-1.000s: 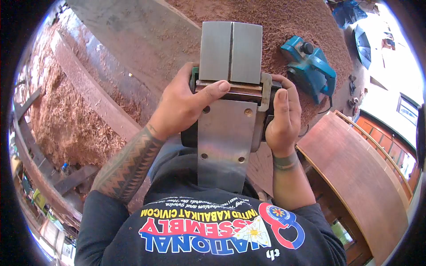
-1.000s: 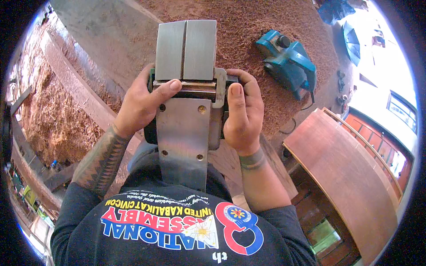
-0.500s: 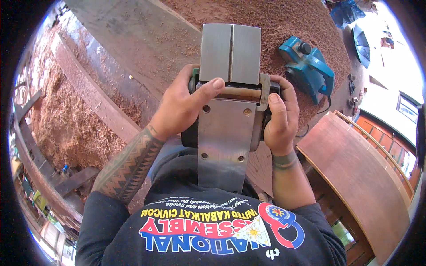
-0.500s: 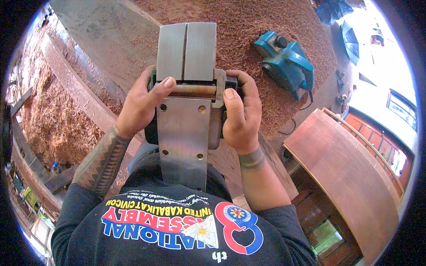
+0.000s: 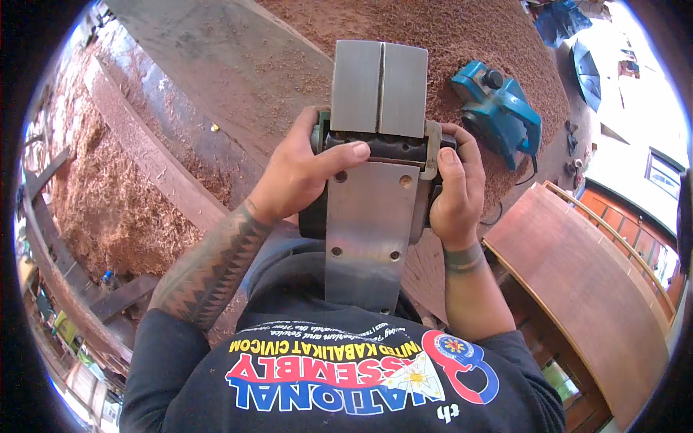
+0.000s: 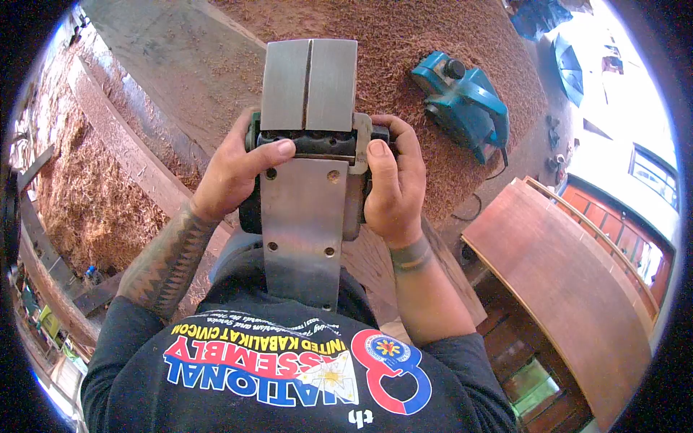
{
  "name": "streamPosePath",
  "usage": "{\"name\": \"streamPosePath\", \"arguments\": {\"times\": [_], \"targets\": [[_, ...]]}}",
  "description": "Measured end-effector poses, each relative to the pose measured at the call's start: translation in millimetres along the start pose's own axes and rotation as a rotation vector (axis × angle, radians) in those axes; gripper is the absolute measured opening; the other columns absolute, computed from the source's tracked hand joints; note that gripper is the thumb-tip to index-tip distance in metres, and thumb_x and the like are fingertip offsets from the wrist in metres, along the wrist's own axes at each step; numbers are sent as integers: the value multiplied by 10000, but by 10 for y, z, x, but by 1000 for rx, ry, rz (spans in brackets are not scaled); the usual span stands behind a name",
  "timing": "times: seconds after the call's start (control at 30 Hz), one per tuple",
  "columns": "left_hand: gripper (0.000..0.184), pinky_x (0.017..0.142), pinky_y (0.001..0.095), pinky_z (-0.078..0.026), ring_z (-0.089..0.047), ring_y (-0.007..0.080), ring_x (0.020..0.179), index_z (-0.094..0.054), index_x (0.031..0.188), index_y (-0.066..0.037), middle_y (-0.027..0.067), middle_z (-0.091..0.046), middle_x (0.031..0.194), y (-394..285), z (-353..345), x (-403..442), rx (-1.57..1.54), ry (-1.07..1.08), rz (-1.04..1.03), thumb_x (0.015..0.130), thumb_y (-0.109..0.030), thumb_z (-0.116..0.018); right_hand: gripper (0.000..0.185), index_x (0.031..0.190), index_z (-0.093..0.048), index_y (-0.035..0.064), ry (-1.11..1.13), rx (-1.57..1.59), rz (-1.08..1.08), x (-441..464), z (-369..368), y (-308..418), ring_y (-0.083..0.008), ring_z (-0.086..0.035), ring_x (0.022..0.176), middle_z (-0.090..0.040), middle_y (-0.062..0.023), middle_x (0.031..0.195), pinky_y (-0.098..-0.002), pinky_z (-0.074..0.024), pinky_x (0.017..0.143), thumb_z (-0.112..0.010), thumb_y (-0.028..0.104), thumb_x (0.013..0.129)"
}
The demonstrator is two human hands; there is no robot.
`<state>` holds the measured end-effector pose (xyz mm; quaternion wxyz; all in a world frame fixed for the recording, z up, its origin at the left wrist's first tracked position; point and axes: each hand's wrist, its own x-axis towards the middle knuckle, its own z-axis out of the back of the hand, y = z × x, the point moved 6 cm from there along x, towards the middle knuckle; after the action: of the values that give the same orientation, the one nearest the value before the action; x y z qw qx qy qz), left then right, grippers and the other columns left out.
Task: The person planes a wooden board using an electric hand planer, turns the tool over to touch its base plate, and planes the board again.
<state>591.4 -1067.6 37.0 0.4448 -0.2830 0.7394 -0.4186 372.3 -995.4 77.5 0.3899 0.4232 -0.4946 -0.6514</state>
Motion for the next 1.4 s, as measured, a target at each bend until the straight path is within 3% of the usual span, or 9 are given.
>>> {"name": "streamPosePath", "arguments": {"times": [0.2, 0.4, 0.6, 0.8, 1.0, 1.2, 1.4], "targets": [[605, 830, 296, -579, -688, 115, 960, -614, 1373, 12, 65, -737, 1093, -43, 18, -20, 136, -34, 46, 1013, -421, -834, 440, 1393, -603, -41, 16, 77, 29, 9, -2, -14, -158, -637, 1036, -706, -93, 1186, -329, -524, 954, -511, 215, 1047], [628, 821, 305, -581, -687, 123, 946, -610, 1382, 17, 75, -736, 1103, -37, 25, -12, 104, -19, 25, 1007, -432, -838, 384, 1401, -593, -37, -12, 149, 16, -19, -53, 30, -127, -647, 1065, -713, -78, 1207, -296, -530, 964, -526, 225, 1130], [490, 920, 290, -547, -672, 130, 1046, -624, 1355, 29, 68, -723, 1147, 65, 72, 24, -9, -15, -29, 1118, -395, -690, 424, 1393, -621, -41, -1, 8, 2, -13, -37, 28, -120, -649, 1041, -730, -76, 1200, -289, -514, 946, -473, 267, 1141], [507, 942, 289, -533, -639, 113, 1053, -633, 1358, 21, 49, -705, 1138, 91, 94, 38, 45, -31, -27, 1141, -437, -647, 458, 1354, -634, -71, 10, -156, 87, 3, -16, 107, -165, -647, 1046, -725, -124, 1193, -322, -515, 950, -461, 236, 1062], [637, 926, 311, -557, -650, 121, 1036, -635, 1372, 21, 64, -719, 1141, -7, 35, -33, 123, -70, 58, 1046, -508, -777, 505, 1357, -624, -87, 13, -168, 89, -14, -31, 151, -200, -659, 1073, -721, -153, 1214, -339, -518, 993, -448, 245, 1019], [637, 912, 317, -565, -666, 130, 1031, -639, 1376, 8, 73, -732, 1150, 3, 42, -28, 174, -78, 34, 1041, -515, -779, 501, 1402, -573, -45, 42, -36, 66, -18, -18, 90, -173, -624, 1051, -689, -118, 1176, -329, -524, 957, -517, 249, 1001], [616, 916, 323, -571, -689, 154, 1034, -656, 1337, 5, 101, -741, 1140, 12, 51, -29, 186, -73, 48, 1025, -509, -791, 546, 1445, -563, -57, 32, -36, 35, -32, 15, -41, -167, -666, 1073, -729, -124, 1213, -323, -524, 981, -490, 266, 1011]]}}
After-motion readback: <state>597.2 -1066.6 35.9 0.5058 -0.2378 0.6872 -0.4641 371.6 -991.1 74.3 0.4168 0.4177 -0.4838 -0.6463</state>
